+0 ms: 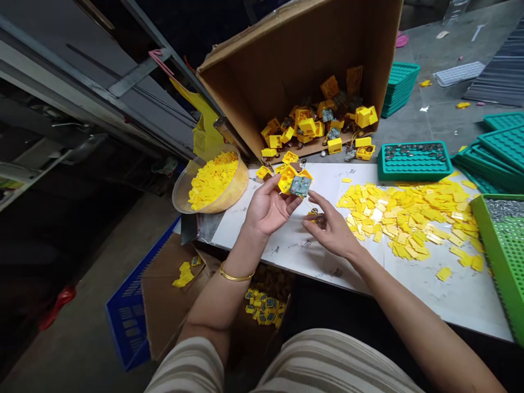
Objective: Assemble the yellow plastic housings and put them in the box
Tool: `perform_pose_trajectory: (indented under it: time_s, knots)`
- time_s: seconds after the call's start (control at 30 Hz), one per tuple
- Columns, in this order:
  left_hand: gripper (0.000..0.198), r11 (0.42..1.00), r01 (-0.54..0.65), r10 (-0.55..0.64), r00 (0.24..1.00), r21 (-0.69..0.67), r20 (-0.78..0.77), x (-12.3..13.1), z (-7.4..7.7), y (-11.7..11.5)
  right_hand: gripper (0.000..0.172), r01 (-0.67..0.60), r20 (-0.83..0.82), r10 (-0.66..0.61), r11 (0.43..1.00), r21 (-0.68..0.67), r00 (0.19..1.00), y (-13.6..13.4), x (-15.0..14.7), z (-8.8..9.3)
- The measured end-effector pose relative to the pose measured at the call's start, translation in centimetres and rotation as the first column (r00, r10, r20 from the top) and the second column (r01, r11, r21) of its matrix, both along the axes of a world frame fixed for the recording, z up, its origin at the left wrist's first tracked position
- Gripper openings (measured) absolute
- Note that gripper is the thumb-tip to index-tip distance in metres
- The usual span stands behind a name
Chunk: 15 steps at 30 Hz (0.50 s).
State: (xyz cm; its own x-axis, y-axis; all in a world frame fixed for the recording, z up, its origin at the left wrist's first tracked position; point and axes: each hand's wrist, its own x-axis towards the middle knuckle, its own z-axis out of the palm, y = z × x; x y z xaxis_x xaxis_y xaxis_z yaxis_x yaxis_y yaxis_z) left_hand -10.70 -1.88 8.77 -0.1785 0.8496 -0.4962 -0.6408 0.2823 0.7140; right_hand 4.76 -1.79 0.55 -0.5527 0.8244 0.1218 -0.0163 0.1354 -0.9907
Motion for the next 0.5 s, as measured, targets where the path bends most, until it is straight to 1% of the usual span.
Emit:
perform_pose_trajectory:
  time_s: [0.07,0.13,0.2,0.27,0.3,0.33,0.37,0.4,0.43,0.47,0.5]
  knots:
    - [0.03,1.0,0.004,-0.005,0.999,0.005,0.037,1.2,-0.5,-0.3,0.044,-0.038,-0.063,0.031,0.992,-0.119,0.998,-0.8,0.8,0.2]
    - [0.031,1.0,0.006,-0.006,0.997,0.001,0.083,2.5,-1.3,-0.8,0.035,-0.073,-0.094,0.053,0.971,-0.227,0.994,-1.7,2.4,0.4]
    - [0.034,0.998,0.049,-0.045,0.992,-0.037,0.115,4.1,-2.5,-1.6,0.033,-0.096,-0.095,0.068,0.939,-0.331,0.993,-2.7,4.7,0.5]
    - [0.033,0.987,0.129,-0.116,0.986,-0.098,0.123,5.7,-3.8,-2.8,0.035,-0.087,-0.079,0.059,0.899,-0.428,0.995,-3.7,7.4,0.5]
    - [0.032,0.978,0.169,-0.155,0.981,-0.121,0.116,6.6,-4.5,-3.5,0.037,-0.058,-0.043,0.043,0.887,-0.458,0.998,-4.1,8.8,0.5]
    - [0.03,0.969,0.207,-0.195,0.976,-0.137,0.098,7.4,-5.0,-4.1,0.037,-0.002,0.028,0.016,0.89,-0.456,0.999,-4.6,10.2,0.3]
    - [0.028,0.958,0.248,-0.24,0.968,-0.145,0.071,8.2,-5.5,-4.8,0.034,0.072,0.134,-0.018,0.911,-0.406,0.991,-5.0,11.4,0.2]
    - [0.027,0.944,0.293,-0.29,0.956,-0.15,0.04,8.8,-5.9,-5.3,0.031,0.141,0.272,-0.056,0.942,-0.305,0.961,-5.3,12.5,0.0]
    - [0.027,0.927,0.342,-0.345,0.939,-0.156,0.011,9.5,-6.2,-5.8,0.028,0.184,0.42,-0.099,0.969,-0.168,0.902,-5.6,13.5,-0.1]
    - [0.028,0.905,0.393,-0.4,0.916,-0.162,-0.013,10.0,-6.5,-6.2,0.027,0.182,0.551,-0.137,0.983,-0.028,0.823,-5.8,14.3,-0.3]
    - [0.03,0.879,0.445,-0.455,0.89,-0.17,-0.026,10.4,-6.7,-6.5,0.028,0.148,0.651,-0.163,0.986,0.077,0.742,-6.0,15.0,-0.4]
